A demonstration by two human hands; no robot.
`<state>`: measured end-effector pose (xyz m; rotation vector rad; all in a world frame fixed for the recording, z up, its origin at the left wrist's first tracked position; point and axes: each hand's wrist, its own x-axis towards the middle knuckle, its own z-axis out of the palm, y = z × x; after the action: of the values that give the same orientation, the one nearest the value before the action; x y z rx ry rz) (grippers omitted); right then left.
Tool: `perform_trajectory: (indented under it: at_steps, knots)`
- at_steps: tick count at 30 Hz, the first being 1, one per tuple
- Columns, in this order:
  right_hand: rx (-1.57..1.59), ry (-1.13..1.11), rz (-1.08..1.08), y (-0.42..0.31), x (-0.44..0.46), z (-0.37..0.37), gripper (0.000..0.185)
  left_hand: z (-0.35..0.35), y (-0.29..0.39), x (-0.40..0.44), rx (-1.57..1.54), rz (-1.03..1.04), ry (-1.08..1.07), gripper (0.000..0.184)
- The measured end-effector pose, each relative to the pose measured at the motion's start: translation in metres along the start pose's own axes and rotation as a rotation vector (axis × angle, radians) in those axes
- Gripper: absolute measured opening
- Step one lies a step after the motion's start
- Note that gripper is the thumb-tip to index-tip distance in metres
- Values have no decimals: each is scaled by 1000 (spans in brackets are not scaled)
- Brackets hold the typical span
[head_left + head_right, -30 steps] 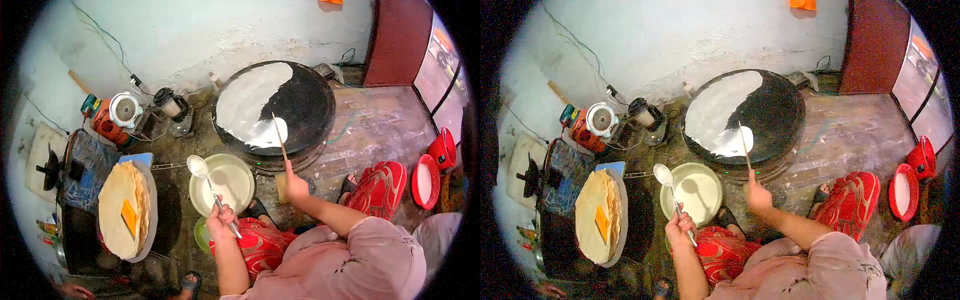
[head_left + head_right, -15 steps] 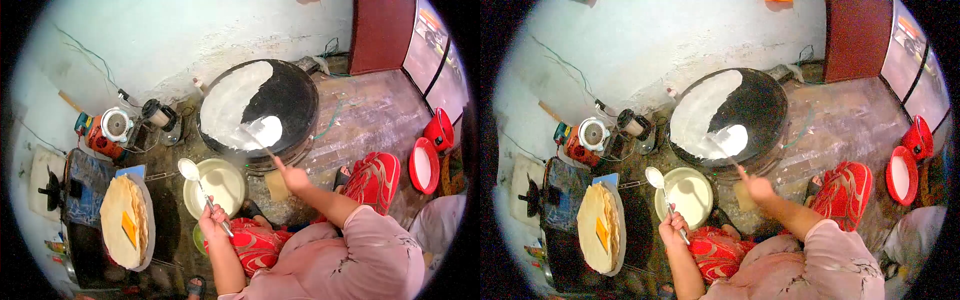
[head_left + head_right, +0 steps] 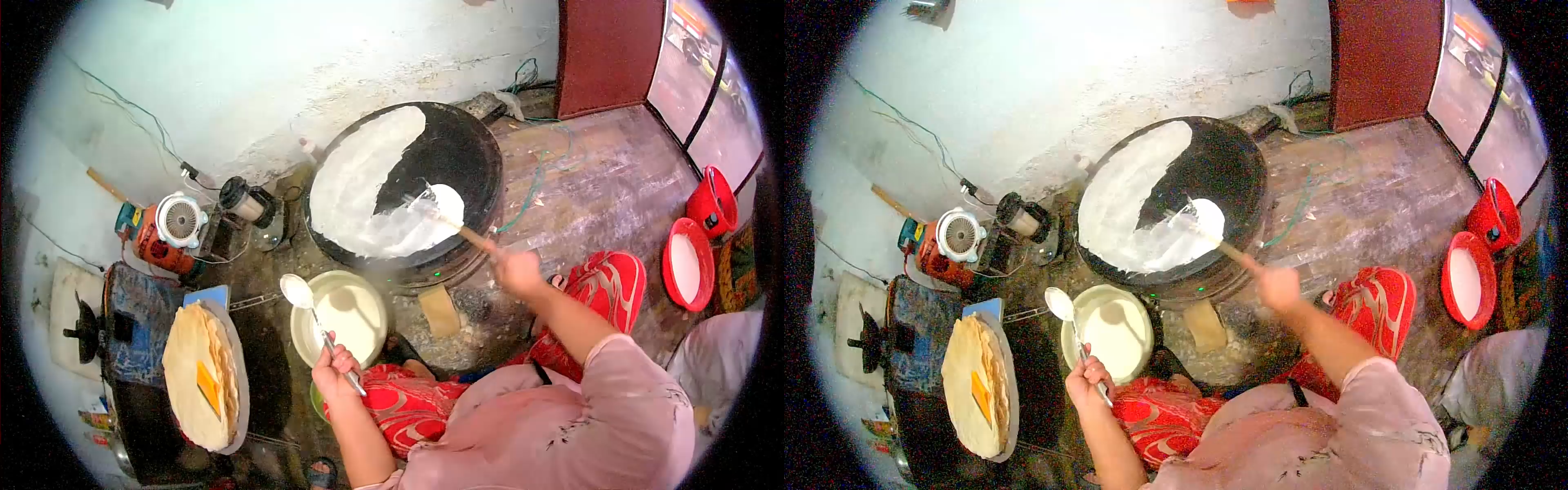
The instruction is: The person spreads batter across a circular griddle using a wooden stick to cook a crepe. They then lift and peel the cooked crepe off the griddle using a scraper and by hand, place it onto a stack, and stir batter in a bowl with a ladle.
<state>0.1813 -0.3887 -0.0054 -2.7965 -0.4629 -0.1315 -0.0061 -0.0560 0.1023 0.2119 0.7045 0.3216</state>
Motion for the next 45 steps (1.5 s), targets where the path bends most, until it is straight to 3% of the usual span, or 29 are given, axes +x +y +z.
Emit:
perform_trajectory:
  at_steps: [4,6,7,9,11,13,17,19,20,21,23,24,26,28,30,31,33,34,37,38,40,41,43,45]
  knots:
    - [81,112,159,28,40,-9,42,2,-4,3,8,24,-18,27]
    - [452,-39,307,11,42,-11,43,-1,-4,6,27,23,-43,28]
    - [453,-40,308,11,30,-17,43,1,-5,7,42,24,-63,29]
    - [81,-141,-350,25,4,-26,48,7,-7,9,39,27,8,29]
    - [129,-172,-355,82,11,-3,50,12,-11,9,32,40,22,29]
    - [-24,-47,-120,113,41,-9,51,16,-15,12,52,60,33,29]
    - [-84,29,-47,97,101,-29,51,25,-23,18,51,54,45,27]
    - [245,-145,195,80,108,-27,50,27,-24,26,52,58,53,26]
    - [271,21,-77,81,91,-28,42,34,-27,24,18,55,100,26]
    - [270,18,-80,94,81,-29,42,39,-29,24,-18,52,146,27]
    - [117,17,-544,138,69,-29,45,38,-32,26,44,83,119,28]
    - [116,11,-546,158,78,-28,45,40,-34,28,27,77,143,28]
    - [-181,4,-276,193,112,-24,49,38,-32,33,16,71,176,28]
    - [-93,116,-329,190,157,-22,53,31,-33,40,82,94,136,28]
    - [-120,93,-120,160,197,-17,50,39,-39,43,48,108,170,28]
    - [-118,94,-124,155,202,-14,50,40,-39,44,52,105,183,28]
    - [394,186,-202,144,195,-1,46,46,-42,45,17,108,198,28]
    - [286,-84,-247,158,180,-5,44,49,-42,47,-19,104,211,28]
    - [143,-86,-443,219,172,-36,38,41,-41,54,44,170,252,27]
    - [146,-95,-442,223,183,-35,38,34,-36,56,42,124,172,31]
    - [-147,-120,-152,232,228,-38,37,42,-41,58,23,113,187,32]
    - [-143,-120,-156,222,248,-33,37,46,-43,59,5,104,195,33]
    - [-18,85,-194,192,284,-19,39,46,-45,64,-14,98,173,33]
    - [270,143,-315,177,282,-3,44,47,-43,70,11,107,234,33]
